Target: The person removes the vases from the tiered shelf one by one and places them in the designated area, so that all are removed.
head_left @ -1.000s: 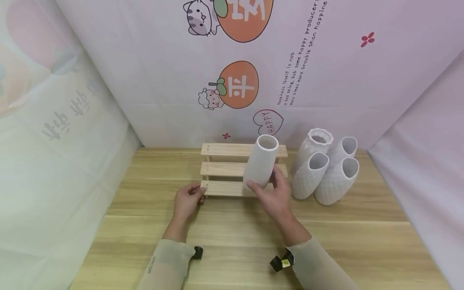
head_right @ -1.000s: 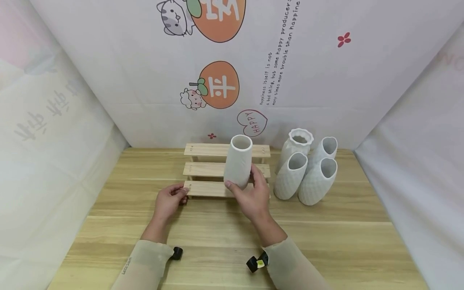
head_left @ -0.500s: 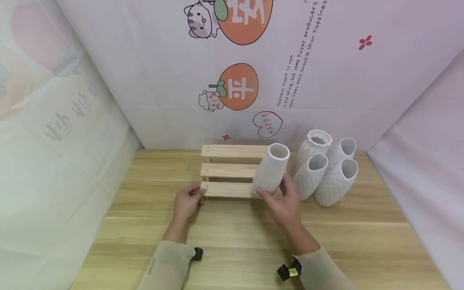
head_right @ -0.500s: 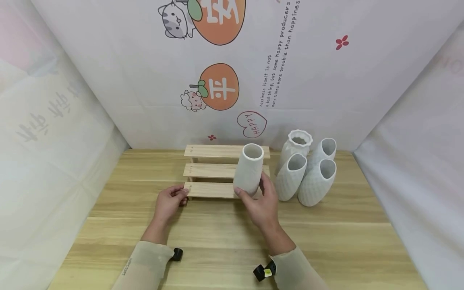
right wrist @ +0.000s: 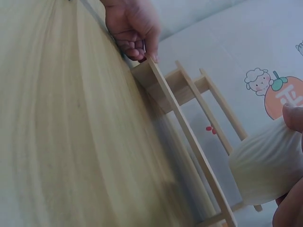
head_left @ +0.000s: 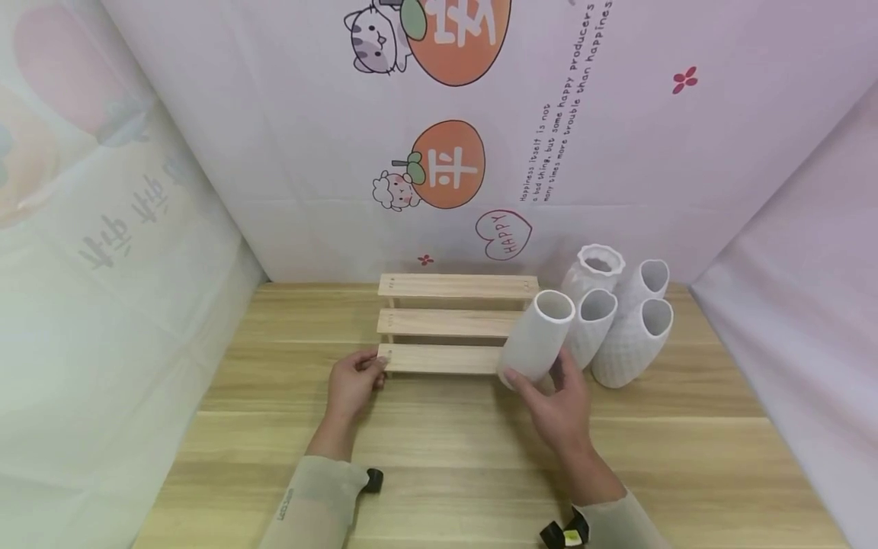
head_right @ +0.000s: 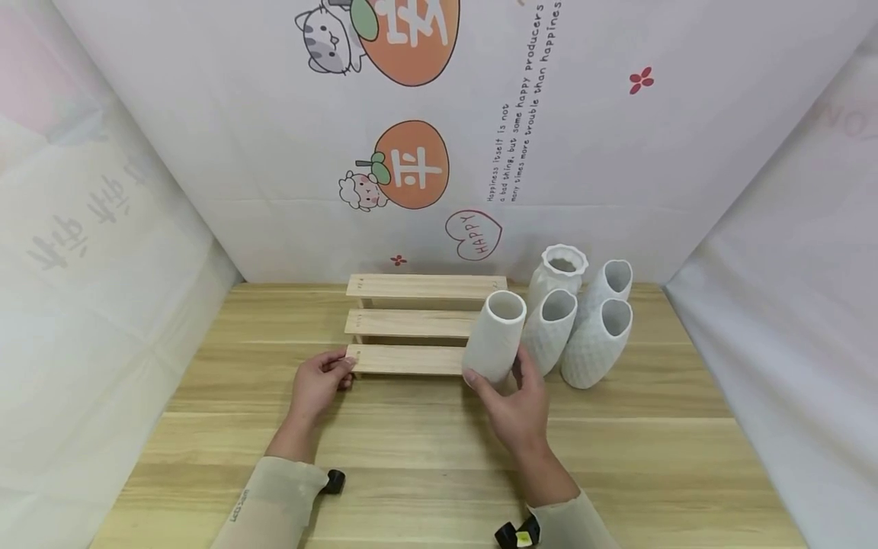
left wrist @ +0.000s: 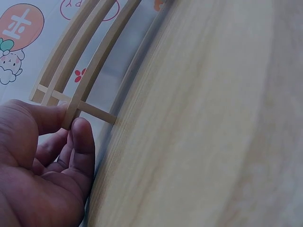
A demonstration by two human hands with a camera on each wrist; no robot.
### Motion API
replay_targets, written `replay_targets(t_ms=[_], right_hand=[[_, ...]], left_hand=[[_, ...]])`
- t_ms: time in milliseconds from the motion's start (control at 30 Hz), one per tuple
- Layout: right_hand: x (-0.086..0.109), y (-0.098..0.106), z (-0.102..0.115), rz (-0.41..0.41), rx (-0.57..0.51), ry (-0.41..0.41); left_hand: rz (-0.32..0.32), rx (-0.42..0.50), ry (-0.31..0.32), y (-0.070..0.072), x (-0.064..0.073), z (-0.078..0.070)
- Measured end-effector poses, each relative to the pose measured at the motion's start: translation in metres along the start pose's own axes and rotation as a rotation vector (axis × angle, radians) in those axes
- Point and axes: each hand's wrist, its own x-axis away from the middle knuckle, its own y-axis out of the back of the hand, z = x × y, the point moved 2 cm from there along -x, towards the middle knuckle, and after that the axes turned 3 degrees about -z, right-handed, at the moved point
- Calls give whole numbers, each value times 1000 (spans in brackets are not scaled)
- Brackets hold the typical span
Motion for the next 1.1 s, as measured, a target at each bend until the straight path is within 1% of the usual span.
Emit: replay_targets(t_ms=[67,233,300,467,533,700,867,1100], right_hand=[[3,3,-2,-7,20,12],[9,11,-7,-22,55,4],[11,15,-15,-38,66,-25],[16,27,-44,-91,120,-73],[18,33,-50,-105,141,-81],[22,44,-55,-116,168,-94],[23,55,-60,-137,201,-97],[22,70,-66,-166,175,-79]], left_hand=[[5,3,4,0,0,0],[-5,-3,11,0,1,-2],[-10,-7,14,0,1,-3],[-6,-8,28,-1,1,-2],[-4,-4,31,-1,1,-2],[-12,2,19,0,2,-3],[-5,-11,11,0,2,-3],[-1,-1,8,0,2,-3]])
